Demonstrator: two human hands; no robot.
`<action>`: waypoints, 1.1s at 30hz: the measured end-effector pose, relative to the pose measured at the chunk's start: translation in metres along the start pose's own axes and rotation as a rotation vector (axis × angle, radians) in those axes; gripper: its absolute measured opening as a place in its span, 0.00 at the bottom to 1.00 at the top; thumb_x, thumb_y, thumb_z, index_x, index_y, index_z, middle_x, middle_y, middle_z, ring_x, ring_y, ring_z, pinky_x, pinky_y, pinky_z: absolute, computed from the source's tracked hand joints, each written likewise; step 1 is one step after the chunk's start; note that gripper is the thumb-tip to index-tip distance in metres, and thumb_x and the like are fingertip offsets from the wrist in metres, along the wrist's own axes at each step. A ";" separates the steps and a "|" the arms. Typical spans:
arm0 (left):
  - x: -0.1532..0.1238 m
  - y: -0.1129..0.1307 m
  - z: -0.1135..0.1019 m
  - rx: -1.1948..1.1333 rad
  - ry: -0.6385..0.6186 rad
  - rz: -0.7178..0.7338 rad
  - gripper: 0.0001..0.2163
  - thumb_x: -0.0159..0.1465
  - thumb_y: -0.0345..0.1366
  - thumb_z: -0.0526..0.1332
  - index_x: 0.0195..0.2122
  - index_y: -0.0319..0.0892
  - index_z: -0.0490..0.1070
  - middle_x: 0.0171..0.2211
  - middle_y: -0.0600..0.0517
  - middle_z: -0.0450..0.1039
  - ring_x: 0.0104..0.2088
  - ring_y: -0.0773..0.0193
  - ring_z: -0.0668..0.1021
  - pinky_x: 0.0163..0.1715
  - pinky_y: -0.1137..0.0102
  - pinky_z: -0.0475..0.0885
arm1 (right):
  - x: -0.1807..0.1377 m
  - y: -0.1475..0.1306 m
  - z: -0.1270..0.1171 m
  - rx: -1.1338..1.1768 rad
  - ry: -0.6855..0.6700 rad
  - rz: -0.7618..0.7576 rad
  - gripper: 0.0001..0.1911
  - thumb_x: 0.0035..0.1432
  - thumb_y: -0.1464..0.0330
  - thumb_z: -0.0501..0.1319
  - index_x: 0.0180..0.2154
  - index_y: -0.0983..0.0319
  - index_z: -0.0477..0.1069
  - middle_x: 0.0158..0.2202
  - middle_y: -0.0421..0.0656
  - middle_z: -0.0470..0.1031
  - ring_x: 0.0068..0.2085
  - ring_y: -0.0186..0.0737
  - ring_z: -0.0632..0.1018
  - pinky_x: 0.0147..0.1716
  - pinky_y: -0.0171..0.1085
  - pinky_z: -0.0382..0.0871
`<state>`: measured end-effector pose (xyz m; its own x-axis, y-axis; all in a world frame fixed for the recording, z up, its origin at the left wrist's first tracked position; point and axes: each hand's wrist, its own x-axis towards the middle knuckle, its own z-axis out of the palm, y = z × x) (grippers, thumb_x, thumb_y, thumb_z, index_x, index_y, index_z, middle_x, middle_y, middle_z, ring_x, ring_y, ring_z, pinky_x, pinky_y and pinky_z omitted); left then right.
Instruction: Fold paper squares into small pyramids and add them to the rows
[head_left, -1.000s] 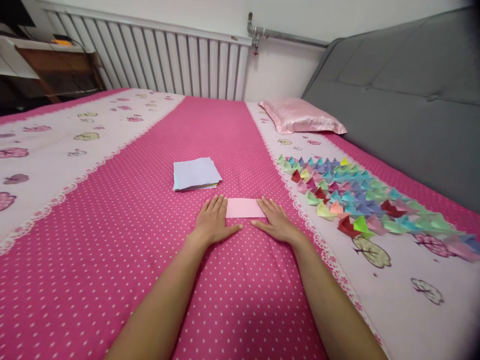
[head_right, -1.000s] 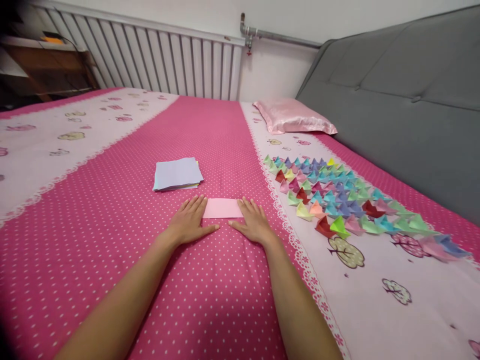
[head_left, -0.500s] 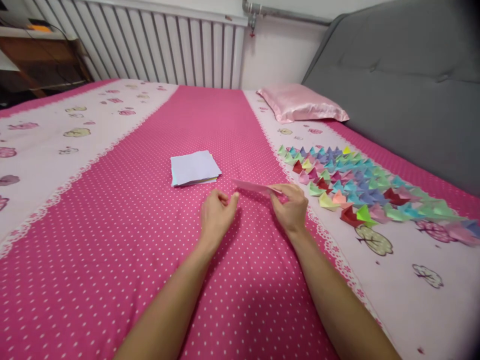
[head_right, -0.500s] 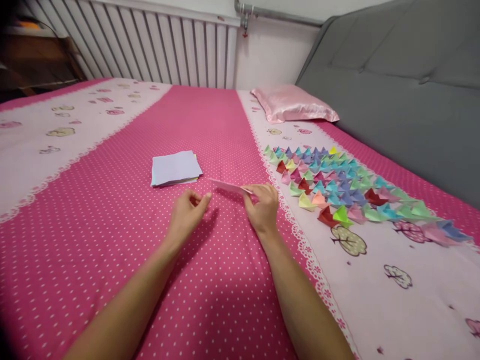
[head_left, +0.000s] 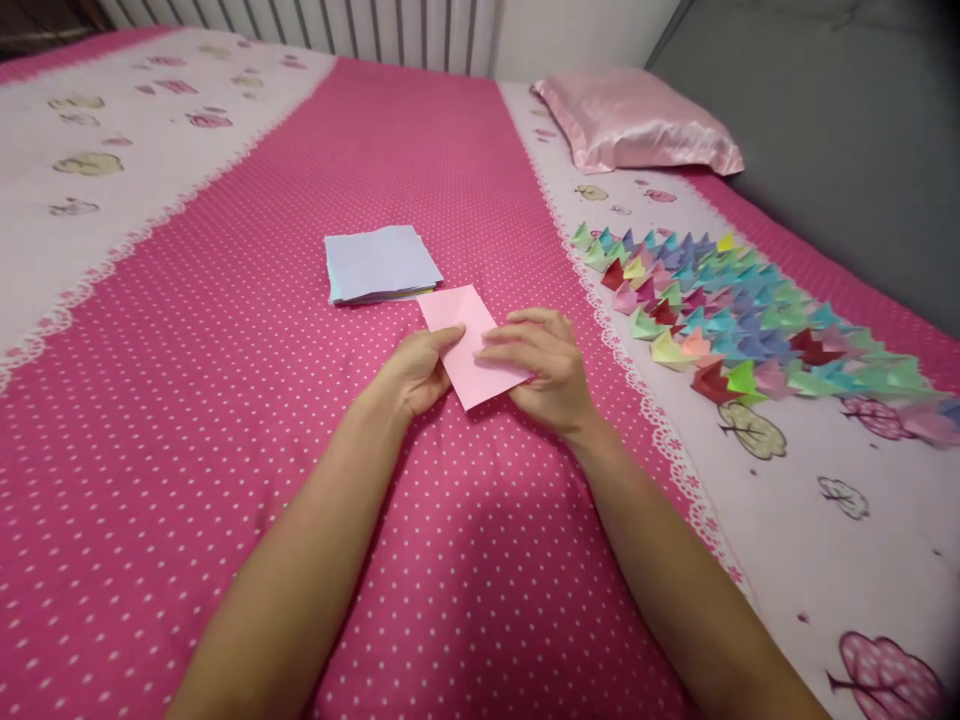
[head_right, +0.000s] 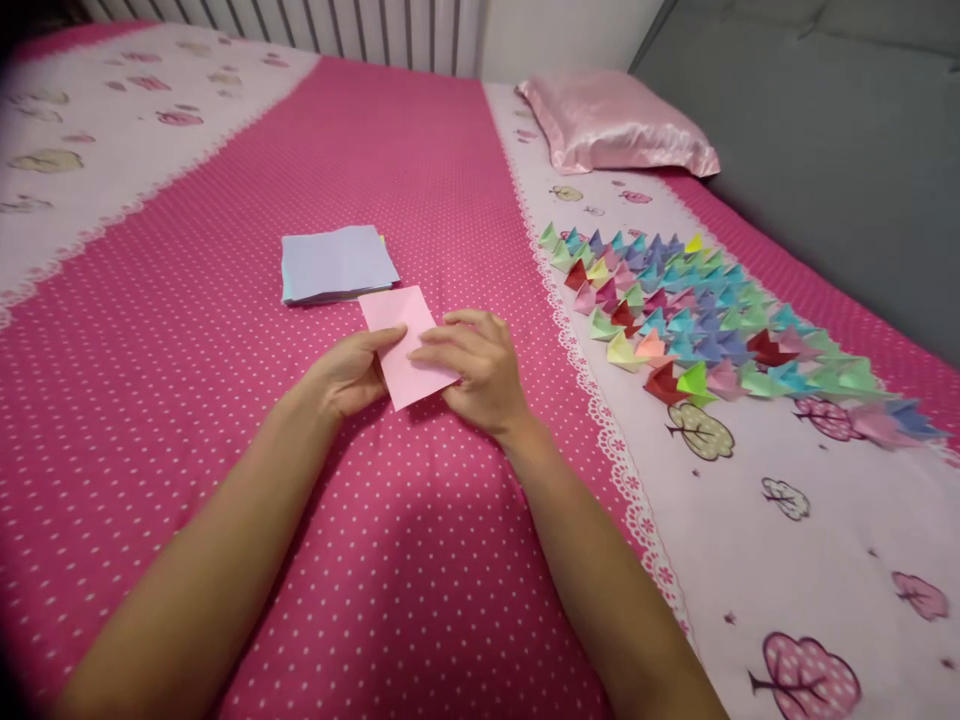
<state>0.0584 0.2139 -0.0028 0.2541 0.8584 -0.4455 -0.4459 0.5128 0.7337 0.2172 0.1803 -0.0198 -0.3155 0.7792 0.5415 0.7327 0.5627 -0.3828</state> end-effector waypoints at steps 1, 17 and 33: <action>0.000 0.000 0.000 0.015 -0.001 0.005 0.12 0.61 0.25 0.54 0.46 0.33 0.67 0.33 0.45 0.76 0.34 0.62 0.78 0.43 0.63 0.74 | 0.000 0.003 -0.002 -0.001 0.030 0.031 0.10 0.56 0.66 0.60 0.39 0.48 0.76 0.47 0.34 0.74 0.55 0.49 0.65 0.54 0.56 0.55; -0.004 -0.006 0.003 0.070 -0.168 0.060 0.10 0.61 0.27 0.57 0.43 0.30 0.70 0.33 0.43 0.77 0.36 0.59 0.79 0.45 0.61 0.74 | 0.000 0.014 -0.002 0.220 0.061 0.197 0.08 0.52 0.64 0.65 0.38 0.52 0.77 0.57 0.37 0.64 0.56 0.46 0.66 0.54 0.50 0.62; -0.007 0.000 0.005 -0.103 -0.313 0.032 0.18 0.68 0.37 0.47 0.52 0.33 0.66 0.39 0.43 0.78 0.43 0.56 0.78 0.49 0.61 0.70 | 0.001 0.016 0.001 0.556 0.190 0.154 0.12 0.49 0.75 0.65 0.31 0.51 0.79 0.52 0.36 0.69 0.51 0.41 0.70 0.53 0.49 0.65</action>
<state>0.0613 0.2080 0.0028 0.4828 0.8442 -0.2327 -0.5380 0.4956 0.6818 0.2286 0.1902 -0.0263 -0.0802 0.8291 0.5533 0.3204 0.5470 -0.7734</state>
